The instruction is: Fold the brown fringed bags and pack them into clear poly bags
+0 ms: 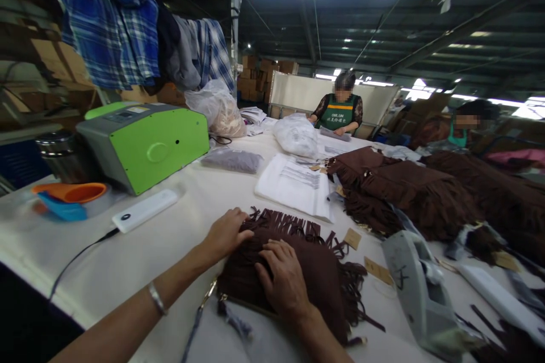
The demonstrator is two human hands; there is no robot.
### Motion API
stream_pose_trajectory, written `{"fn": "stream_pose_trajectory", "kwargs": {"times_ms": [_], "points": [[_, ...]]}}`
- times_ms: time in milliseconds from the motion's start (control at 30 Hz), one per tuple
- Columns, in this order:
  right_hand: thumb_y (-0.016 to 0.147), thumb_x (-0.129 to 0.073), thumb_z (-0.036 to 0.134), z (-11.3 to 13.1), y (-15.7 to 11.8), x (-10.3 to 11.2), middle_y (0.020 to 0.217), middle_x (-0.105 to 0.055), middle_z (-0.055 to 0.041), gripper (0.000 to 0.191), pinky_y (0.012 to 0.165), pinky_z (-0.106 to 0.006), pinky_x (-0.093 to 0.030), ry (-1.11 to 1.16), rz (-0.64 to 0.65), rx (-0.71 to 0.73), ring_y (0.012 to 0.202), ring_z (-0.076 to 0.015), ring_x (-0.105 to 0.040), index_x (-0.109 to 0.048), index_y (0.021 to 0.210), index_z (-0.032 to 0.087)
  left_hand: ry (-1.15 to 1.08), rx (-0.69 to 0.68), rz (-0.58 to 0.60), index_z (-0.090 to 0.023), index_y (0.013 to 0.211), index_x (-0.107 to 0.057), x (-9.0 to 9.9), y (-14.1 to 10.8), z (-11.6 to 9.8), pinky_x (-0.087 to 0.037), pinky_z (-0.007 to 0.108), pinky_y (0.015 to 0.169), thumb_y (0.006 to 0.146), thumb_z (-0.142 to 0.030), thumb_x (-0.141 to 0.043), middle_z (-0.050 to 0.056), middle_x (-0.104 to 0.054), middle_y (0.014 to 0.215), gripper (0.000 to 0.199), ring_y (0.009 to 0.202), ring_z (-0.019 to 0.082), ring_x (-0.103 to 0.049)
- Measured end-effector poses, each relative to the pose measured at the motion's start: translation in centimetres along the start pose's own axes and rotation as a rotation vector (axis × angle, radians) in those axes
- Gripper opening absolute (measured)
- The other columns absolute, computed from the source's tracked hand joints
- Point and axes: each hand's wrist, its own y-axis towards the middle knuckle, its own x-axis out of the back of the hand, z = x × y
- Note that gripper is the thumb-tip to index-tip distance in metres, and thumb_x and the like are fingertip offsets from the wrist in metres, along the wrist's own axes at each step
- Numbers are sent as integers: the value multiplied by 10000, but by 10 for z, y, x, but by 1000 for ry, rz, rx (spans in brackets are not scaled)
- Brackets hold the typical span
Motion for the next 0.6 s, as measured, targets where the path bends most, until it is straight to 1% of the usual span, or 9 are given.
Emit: {"fn": "stream_pose_trajectory", "kwargs": {"times_ms": [67,133,167,267,367,433,500,567,600], "points": [[890,-579,178,-3,-5,-1,1065,-662,-58,133,1029,-452,-403,32,-49,-5,1090,-234,-567,-632,1003,225,47,-17,-9,-201,998,-636,-15,8,-10,-435,381,913,813,-240,-616,83,-622,1021,190,1008,257,-551],[904,-553,184,-4,-7,0,1060,-657,-65,130,1005,-447,-434,53,-85,-16,1071,-230,-574,-629,1002,224,83,-30,-23,-198,926,-644,-25,12,-16,-440,400,903,857,-197,-556,90,-627,967,112,978,258,-549],[909,-545,187,-5,-8,0,1073,-652,-72,142,994,-447,-447,59,-96,-22,1075,-232,-572,-626,1019,223,93,-42,-33,-199,908,-643,-28,12,-17,-439,406,908,889,-187,-510,92,-628,954,135,971,254,-546],[923,-517,189,-8,-8,2,1199,-607,-106,247,998,-460,-457,62,-133,-42,1162,-247,-533,-592,1157,214,85,-122,-32,-210,942,-639,-33,8,-20,-440,385,939,953,-210,-429,77,-636,975,210,984,229,-546],[941,-483,188,-11,-8,2,1337,-528,-129,374,1040,-477,-439,56,-182,-71,1263,-254,-468,-502,1313,203,19,-275,36,-225,977,-643,-36,-2,-21,-462,315,950,955,-248,-463,47,-644,1036,183,1018,194,-567],[947,-465,183,-12,-9,1,1376,-499,-131,419,1060,-477,-429,56,-201,-79,1297,-251,-442,-456,1366,198,-77,-347,10,-235,1077,-626,-35,-8,-17,-461,304,982,957,-269,-458,47,-629,1131,209,1073,186,-567],[948,-453,172,-13,-9,0,1392,-490,-128,438,1073,-470,-423,55,-206,-76,1314,-248,-430,-439,1385,191,-158,-290,-156,-240,1207,-568,-30,-9,-8,-433,343,1036,973,-304,-403,64,-593,1227,293,1152,200,-540],[947,-442,160,-14,-10,-1,1400,-488,-124,450,1082,-468,-418,50,-206,-73,1325,-245,-422,-433,1396,187,-135,-107,-293,-219,1286,-514,-25,-2,7,-388,405,1081,976,-339,-346,87,-559,1294,372,1225,230,-493],[946,-440,156,-14,-10,-2,1403,-488,-122,453,1084,-468,-417,46,-204,-74,1329,-245,-419,-432,1398,187,-94,-14,-302,-195,1297,-509,-24,4,14,-368,426,1093,968,-347,-336,101,-553,1309,402,1243,245,-480]]}}
